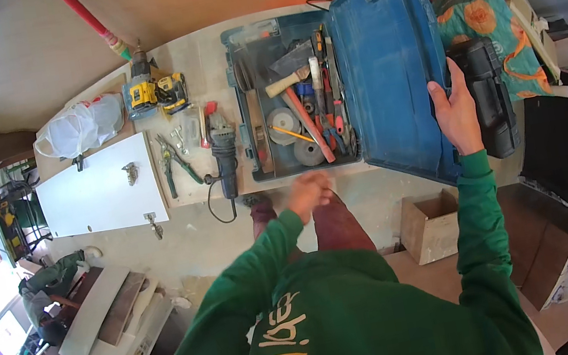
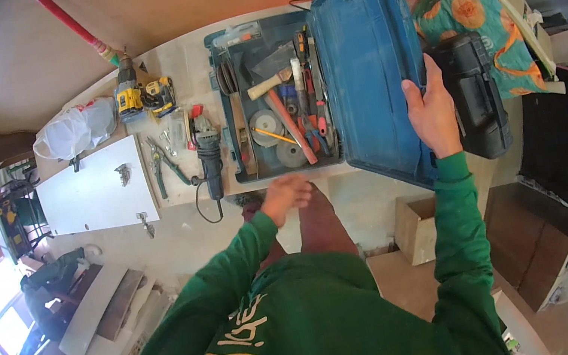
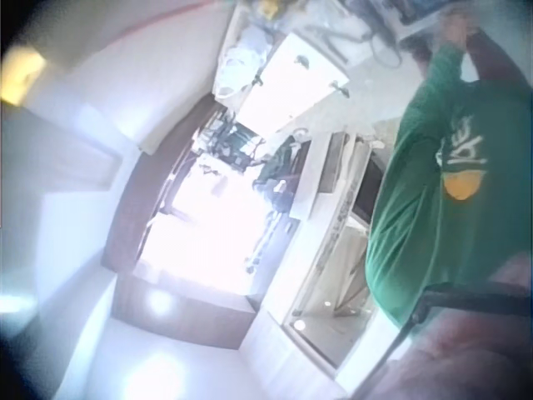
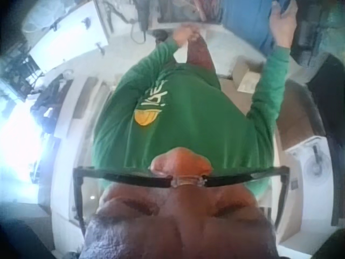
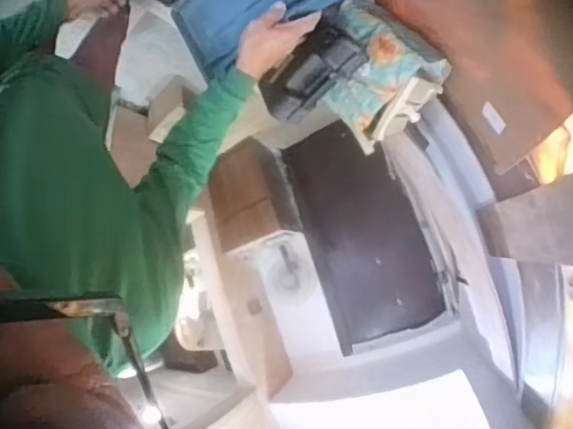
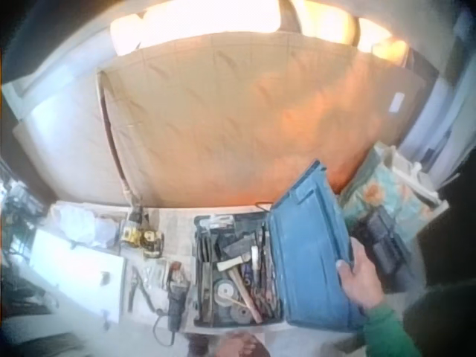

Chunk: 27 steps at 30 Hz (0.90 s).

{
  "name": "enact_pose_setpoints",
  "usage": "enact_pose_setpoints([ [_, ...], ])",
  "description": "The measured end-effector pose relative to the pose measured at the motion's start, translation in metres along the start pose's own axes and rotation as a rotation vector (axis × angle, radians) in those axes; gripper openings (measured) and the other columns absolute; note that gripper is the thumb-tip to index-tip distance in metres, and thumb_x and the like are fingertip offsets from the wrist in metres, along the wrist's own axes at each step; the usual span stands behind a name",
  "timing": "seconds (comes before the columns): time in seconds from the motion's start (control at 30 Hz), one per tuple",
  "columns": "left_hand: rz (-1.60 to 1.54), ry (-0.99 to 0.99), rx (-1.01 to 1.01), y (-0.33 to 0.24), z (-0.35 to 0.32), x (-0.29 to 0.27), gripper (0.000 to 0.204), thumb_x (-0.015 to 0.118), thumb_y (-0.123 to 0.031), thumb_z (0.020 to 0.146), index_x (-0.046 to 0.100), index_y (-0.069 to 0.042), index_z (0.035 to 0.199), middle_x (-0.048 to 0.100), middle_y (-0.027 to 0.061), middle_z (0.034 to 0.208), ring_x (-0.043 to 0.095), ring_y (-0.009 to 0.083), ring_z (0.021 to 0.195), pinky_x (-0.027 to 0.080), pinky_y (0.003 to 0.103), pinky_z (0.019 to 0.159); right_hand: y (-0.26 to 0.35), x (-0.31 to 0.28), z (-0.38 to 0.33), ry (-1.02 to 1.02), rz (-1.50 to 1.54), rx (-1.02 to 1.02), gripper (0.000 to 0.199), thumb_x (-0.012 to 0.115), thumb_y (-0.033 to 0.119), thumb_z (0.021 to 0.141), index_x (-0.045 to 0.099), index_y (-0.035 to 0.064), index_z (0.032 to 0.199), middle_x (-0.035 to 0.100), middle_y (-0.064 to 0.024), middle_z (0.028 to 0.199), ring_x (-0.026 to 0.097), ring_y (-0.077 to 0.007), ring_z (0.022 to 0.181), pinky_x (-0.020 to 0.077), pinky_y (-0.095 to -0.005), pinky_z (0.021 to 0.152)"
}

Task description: The person organizes tools and hardware on a workbench, then uses a pencil and metal straight edge to mark a line on a white cabinet door. They handle a toolbox, a drill, and a bag of screws during the process.

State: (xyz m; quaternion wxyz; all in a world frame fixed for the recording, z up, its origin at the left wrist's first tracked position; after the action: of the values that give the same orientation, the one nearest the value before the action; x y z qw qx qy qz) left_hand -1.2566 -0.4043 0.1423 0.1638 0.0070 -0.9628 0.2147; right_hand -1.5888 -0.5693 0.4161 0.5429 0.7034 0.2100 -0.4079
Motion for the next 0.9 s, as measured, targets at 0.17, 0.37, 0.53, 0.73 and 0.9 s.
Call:
enact_pose_setpoints([
  [0.17, -0.198, -0.472, 0.016, -0.034, 0.067, -0.062, 0.021, 0.064, -0.023, 0.102, 0.064, -0.003, 0.105, 0.067, 0.0081, 0.082, 0.064, 0.019, 0.062, 0.055, 0.035, 0.051, -0.001, 0.004, 0.0, -0.054, -0.01, 0.004, 0.057, 0.058, 0.026, 0.105, 0.041, 0.0007, 0.154, 0.066, -0.0265, 0.132, 0.067, -0.036, 0.12, 0.0498, -0.0416, 0.103],
  [0.37, -0.07, -0.613, 0.009, -0.054, 0.118, -0.057, 0.02, 0.071, -0.023, 0.095, 0.066, -0.003, 0.096, 0.066, 0.0099, 0.074, 0.062, 0.0206, 0.05, 0.052, 0.036, 0.043, 0.007, 0.004, -0.001, -0.068, 0.044, -0.011, 0.058, 0.06, 0.026, 0.105, 0.041, -0.0023, 0.153, 0.065, -0.0265, 0.133, 0.066, -0.0351, 0.12, 0.0484, -0.0409, 0.104],
  [0.53, -0.104, -0.632, 0.154, -0.071, 0.097, -0.066, 0.02, 0.067, -0.022, 0.097, 0.064, -0.003, 0.1, 0.068, 0.0122, 0.08, 0.067, 0.0221, 0.057, 0.056, 0.036, 0.048, 0.03, 0.021, -0.01, 0.007, 0.286, 0.057, 0.066, 0.065, 0.028, 0.101, 0.039, -0.0037, 0.153, 0.061, -0.0289, 0.137, 0.063, -0.038, 0.125, 0.0469, -0.0417, 0.106],
  [0.73, -0.365, -0.061, 0.366, -0.159, -0.036, -0.039, 0.03, 0.059, -0.032, 0.103, 0.058, -0.006, 0.118, 0.069, 0.0099, 0.099, 0.074, 0.0248, 0.086, 0.062, 0.038, 0.074, 0.101, 0.089, -0.031, 0.233, 0.41, -0.098, 0.091, 0.073, 0.038, 0.095, 0.027, -0.0091, 0.157, 0.043, -0.0337, 0.153, 0.045, -0.0409, 0.142, 0.0358, -0.0437, 0.117],
  [0.9, -0.398, 0.03, 0.46, -0.185, -0.121, -0.066, 0.034, 0.055, -0.036, 0.108, 0.058, -0.007, 0.126, 0.072, 0.0117, 0.109, 0.076, 0.0252, 0.088, 0.064, 0.037, 0.074, 0.143, 0.142, -0.054, 0.136, 0.214, -0.163, 0.106, 0.08, 0.045, 0.087, 0.024, -0.0106, 0.158, 0.033, -0.0357, 0.158, 0.033, -0.047, 0.149, 0.0302, -0.0479, 0.122],
])
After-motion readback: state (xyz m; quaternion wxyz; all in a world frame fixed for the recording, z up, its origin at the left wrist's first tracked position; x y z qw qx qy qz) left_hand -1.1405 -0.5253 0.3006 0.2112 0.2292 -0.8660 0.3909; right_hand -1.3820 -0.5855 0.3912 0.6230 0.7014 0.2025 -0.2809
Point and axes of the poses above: each hand's wrist, its own z-axis towards the middle knuckle, its own x-axis out of the palm, y = z × x, the point moved 9 cm from there along z, towards the middle knuckle
